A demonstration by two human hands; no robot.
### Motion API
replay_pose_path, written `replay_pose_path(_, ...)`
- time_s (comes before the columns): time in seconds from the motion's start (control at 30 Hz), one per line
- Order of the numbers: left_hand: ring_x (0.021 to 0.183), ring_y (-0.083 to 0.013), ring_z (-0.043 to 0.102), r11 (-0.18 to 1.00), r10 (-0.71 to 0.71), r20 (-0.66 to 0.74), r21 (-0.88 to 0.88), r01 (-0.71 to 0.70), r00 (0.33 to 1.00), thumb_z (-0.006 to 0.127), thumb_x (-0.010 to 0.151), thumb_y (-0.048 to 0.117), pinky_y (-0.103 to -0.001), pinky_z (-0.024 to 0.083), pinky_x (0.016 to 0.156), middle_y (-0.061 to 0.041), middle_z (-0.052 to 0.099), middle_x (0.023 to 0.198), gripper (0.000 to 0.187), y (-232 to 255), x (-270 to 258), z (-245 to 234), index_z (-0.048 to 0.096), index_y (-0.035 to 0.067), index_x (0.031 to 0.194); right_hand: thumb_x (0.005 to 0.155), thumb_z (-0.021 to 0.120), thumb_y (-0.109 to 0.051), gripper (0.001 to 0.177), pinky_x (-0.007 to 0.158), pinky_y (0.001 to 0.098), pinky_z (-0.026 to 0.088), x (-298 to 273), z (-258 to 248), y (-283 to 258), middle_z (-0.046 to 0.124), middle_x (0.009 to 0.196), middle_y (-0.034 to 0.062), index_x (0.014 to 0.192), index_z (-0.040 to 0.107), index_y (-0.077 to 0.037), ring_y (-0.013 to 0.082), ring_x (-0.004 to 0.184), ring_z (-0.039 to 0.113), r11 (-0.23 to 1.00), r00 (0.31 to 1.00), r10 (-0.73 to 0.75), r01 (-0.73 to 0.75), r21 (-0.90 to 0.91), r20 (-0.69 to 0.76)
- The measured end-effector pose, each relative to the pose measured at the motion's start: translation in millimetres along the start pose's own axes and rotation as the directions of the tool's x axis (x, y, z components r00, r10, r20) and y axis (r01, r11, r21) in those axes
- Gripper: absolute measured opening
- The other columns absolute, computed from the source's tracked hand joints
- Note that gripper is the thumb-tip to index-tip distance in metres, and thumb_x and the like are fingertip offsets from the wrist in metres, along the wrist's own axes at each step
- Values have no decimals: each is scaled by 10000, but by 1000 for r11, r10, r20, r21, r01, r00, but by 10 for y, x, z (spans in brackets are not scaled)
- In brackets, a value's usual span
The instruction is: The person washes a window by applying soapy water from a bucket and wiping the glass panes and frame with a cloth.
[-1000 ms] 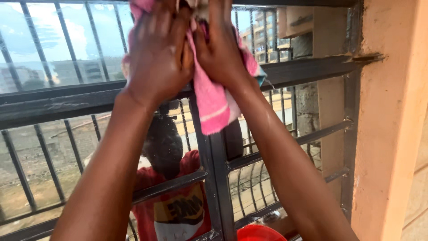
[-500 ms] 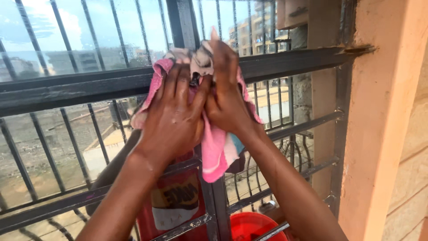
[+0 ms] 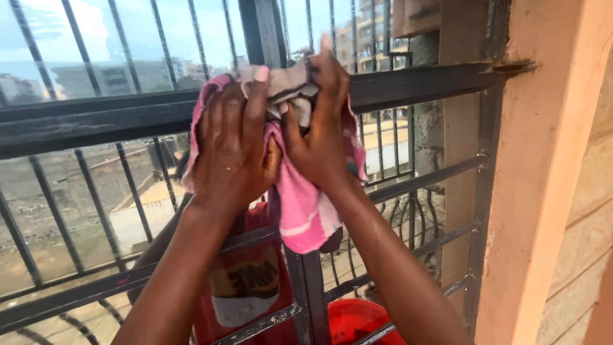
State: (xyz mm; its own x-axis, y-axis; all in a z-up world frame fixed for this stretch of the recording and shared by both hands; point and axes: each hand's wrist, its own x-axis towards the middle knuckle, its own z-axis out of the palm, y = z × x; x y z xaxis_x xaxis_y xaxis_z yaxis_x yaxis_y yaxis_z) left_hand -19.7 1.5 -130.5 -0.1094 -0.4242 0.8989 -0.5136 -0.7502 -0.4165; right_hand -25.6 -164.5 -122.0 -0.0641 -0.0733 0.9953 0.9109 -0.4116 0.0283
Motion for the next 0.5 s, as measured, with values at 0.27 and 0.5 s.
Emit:
replay_pose_path(0.27, 1500, -426, 404, 997, -76, 12, -24, 76, 997, 652, 985, 75, -572, 350, 1256, -284, 409, 1586, 805, 199, -166, 227, 195, 55, 1647, 987, 646, 123, 944, 1161, 404, 534, -116, 44, 158, 450, 1355, 170, 1660, 69, -201, 293, 1281, 546, 860, 999, 0, 26, 510, -50)
replay_pose_path(0.5, 1483, -452, 455, 996, -37, 146, 89, 24, 989, 666, 824, 277, -476, 532, 1109, -295, 367, 1588, 905, 602, -573, -172, 268, -33, 1575, 925, 679, 89, 671, 1229, 402, 440, -864, -182, 91, 386, 1478, 155, 1472, 350, -117, 326, 1432, 461, 988, 989, -151, 151, -15, -1)
